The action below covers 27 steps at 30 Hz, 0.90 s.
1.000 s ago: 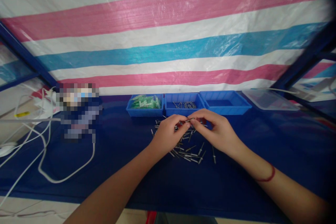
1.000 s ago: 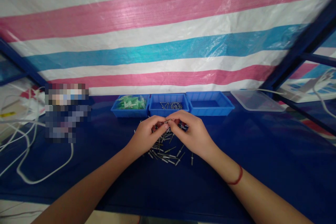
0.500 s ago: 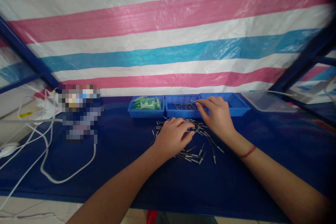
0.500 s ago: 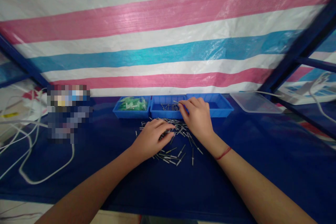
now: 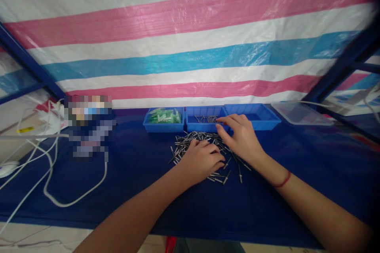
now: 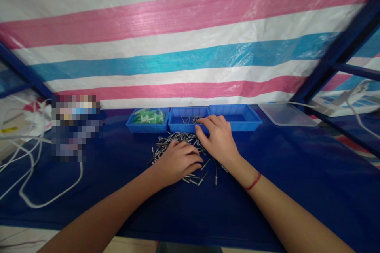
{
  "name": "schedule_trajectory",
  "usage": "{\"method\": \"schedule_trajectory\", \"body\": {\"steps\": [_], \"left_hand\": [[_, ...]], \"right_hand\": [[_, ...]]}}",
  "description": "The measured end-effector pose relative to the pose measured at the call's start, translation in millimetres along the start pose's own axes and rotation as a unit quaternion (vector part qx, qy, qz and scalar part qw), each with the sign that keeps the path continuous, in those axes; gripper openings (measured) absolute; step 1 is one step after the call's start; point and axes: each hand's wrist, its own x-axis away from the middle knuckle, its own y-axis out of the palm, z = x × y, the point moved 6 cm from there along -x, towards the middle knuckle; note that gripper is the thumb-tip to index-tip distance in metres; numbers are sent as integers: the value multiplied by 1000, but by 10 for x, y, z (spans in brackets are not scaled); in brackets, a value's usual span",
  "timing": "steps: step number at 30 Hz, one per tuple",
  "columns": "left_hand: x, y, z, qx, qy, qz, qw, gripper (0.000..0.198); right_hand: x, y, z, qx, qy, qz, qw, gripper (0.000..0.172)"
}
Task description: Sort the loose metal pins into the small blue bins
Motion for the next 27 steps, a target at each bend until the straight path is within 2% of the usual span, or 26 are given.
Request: {"method": "schedule_trajectory", "body": {"steps": [4,10,18,23,27], "left_hand": [[-3,-14,28,-10,6,0,1000,20],[-4,-31,-29,-56,-56,10,997,19],[-9,-30,-25,-88,-63,2,994,19],[-4,-92,-63,-40,-86,14,995,18],[-3,-154,-180,34,-116,36,992,13]], "right_hand": [[25,11,-44,-26,-12,-11,1000,20],[46,-7,-85,-61,-19,-17,998,18],[59,3,-102,-77,-20,-21,997,16],[56,-33,-123,-90,-22,-18,996,14],[53,-62,-142,-104,-24,-17,994,14]]}}
